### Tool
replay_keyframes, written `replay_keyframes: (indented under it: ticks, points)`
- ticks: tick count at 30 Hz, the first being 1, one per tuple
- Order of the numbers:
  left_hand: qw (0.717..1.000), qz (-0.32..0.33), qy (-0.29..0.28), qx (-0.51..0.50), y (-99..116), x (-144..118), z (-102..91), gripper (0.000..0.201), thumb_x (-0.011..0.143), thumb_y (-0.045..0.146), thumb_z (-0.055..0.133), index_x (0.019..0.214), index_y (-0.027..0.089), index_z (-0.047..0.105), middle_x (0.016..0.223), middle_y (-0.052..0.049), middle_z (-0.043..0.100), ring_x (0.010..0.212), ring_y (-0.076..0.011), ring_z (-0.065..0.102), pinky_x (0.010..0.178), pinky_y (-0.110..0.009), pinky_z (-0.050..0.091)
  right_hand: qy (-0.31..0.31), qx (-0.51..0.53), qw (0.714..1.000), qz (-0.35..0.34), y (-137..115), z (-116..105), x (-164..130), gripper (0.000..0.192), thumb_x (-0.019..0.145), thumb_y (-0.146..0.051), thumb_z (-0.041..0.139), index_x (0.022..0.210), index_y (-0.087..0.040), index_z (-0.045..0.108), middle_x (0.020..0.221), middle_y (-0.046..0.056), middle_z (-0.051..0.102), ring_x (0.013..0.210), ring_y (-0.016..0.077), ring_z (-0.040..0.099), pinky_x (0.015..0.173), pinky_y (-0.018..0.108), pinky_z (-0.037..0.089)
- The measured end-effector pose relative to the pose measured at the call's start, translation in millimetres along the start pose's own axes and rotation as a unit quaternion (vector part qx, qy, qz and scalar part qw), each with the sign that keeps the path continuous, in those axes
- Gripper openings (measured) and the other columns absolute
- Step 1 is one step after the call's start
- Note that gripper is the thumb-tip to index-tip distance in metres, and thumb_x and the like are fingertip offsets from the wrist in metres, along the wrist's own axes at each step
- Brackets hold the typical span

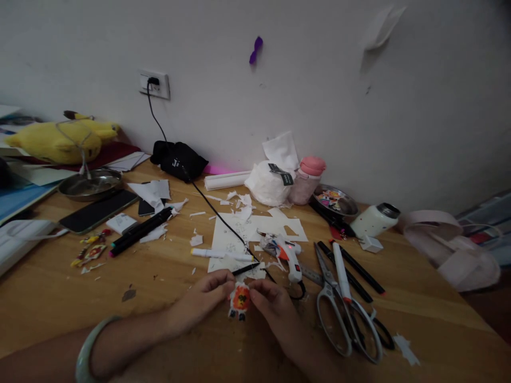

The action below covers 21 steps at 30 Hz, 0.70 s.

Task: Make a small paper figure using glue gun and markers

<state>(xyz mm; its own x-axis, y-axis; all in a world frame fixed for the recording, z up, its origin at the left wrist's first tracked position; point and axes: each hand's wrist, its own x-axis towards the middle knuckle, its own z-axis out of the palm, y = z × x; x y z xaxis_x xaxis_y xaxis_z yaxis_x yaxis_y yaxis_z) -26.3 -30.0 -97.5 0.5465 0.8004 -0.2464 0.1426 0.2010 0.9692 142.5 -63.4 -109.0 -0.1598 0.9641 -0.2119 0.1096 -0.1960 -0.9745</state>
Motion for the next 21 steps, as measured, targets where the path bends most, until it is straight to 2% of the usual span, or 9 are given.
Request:
replay_keyframes:
  ticks: [16, 21]
  points:
    - [0.999, 0.027, -0.006, 0.039, -1.0, 2.0, -0.9, 0.03, 0.072, 0.046, 0.046, 0.067, 0.017, 0.044, 0.063, 0.005, 0.04, 0.061, -0.0105, 0.036, 0.057, -0.022, 0.03, -0.016, -0.008, 1.0, -0.021, 0.5, 0.7, 0.6, 0.025, 0.074, -0.038, 0.049, 0.073, -0.014, 0.053, 0.071, 0.003, 0.053, 0.066, 0.0122, 0.048, 0.063, 0.023, 0.038]
    - [0.999, 0.031, -0.005, 0.036, -1.9, 1.7, 0.3, 0.032, 0.068, 0.048, 0.051, 0.067, 0.017, 0.045, 0.063, 0.004, 0.042, 0.061, -0.0109, 0.038, 0.057, -0.022, 0.031, -0.009, -0.017, 0.999, -0.031, 0.6, 1.5, -0.7, 0.026, 0.073, -0.039, 0.049, 0.072, -0.013, 0.053, 0.068, 0.003, 0.052, 0.064, 0.0118, 0.046, 0.06, 0.022, 0.037]
